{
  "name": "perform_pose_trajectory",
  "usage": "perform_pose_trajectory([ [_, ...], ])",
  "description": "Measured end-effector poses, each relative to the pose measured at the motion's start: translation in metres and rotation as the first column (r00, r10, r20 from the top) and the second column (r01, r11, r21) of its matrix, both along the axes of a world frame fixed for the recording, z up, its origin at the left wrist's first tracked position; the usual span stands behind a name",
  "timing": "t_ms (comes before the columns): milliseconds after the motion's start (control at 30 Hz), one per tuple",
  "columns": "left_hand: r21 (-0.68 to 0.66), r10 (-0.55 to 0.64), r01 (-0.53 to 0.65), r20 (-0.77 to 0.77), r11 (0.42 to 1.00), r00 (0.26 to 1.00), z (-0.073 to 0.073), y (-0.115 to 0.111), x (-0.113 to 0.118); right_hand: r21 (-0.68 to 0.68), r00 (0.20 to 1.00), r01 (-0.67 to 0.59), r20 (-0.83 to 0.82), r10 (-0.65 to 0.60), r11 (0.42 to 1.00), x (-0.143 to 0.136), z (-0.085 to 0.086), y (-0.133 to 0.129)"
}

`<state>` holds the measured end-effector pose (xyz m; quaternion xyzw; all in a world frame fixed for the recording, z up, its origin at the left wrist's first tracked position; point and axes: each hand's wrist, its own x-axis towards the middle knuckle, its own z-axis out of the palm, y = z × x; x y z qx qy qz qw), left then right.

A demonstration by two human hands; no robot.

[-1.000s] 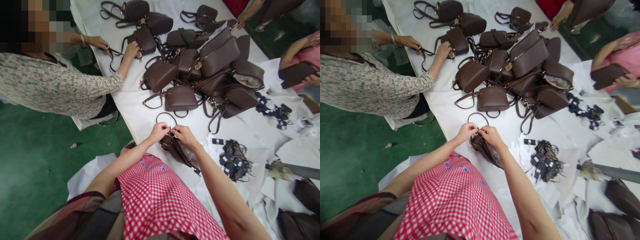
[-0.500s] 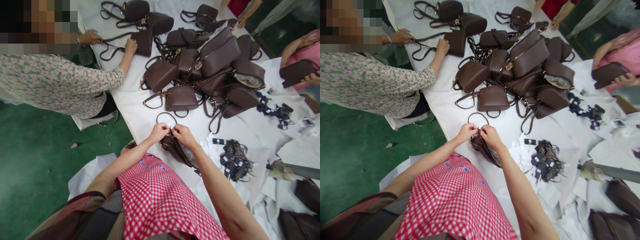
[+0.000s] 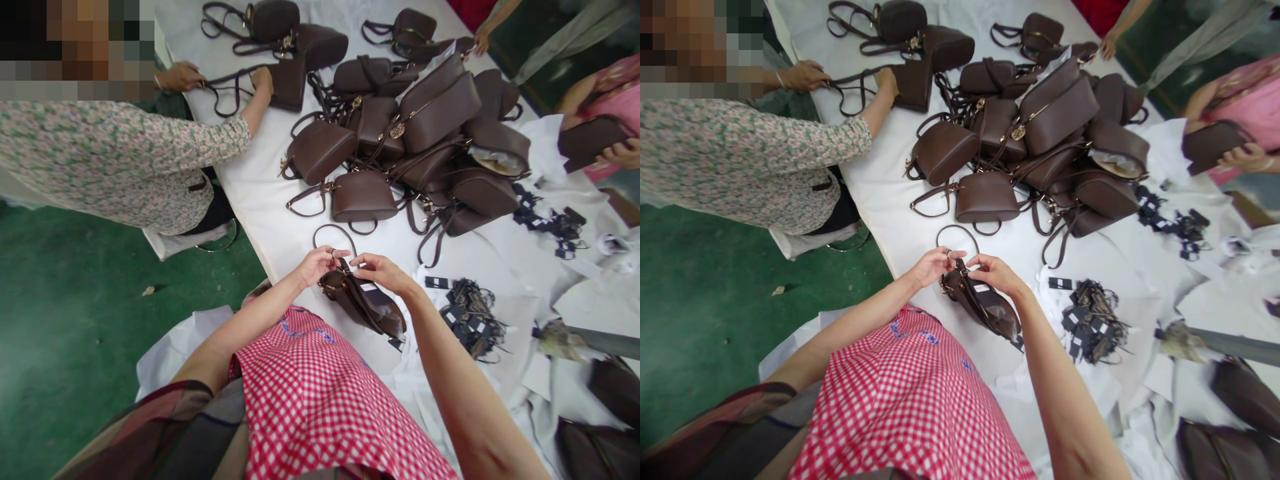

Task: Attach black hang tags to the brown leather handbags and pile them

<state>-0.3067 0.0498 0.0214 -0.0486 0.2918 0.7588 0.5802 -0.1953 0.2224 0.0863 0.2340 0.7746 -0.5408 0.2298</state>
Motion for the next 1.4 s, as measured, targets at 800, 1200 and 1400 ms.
perform_pose_trajectory([
  [800, 0.012, 0.046, -0.047, 0.084, 0.999, 0.995, -0.012, -0.006, -0.006, 0.791, 0.754, -0.571, 0.400, 0.521, 0.219, -0.020, 0.009, -0.109],
  [1200, -0.048, -0.058, 0.062, 0.074, 0.997, 0.996, -0.035, -0.008, 0.000, 0.563, 0.861, -0.354, -0.116, 0.495, 0.747, -0.008, 0.004, -0.058],
  [1400, 0.006, 0.007, -0.008, 0.192, 1.000, 0.981, -0.034, -0.013, 0.004, 0.698, 0.986, -0.142, 0.041, 0.159, 0.702, -0.018, 0.005, -0.052],
])
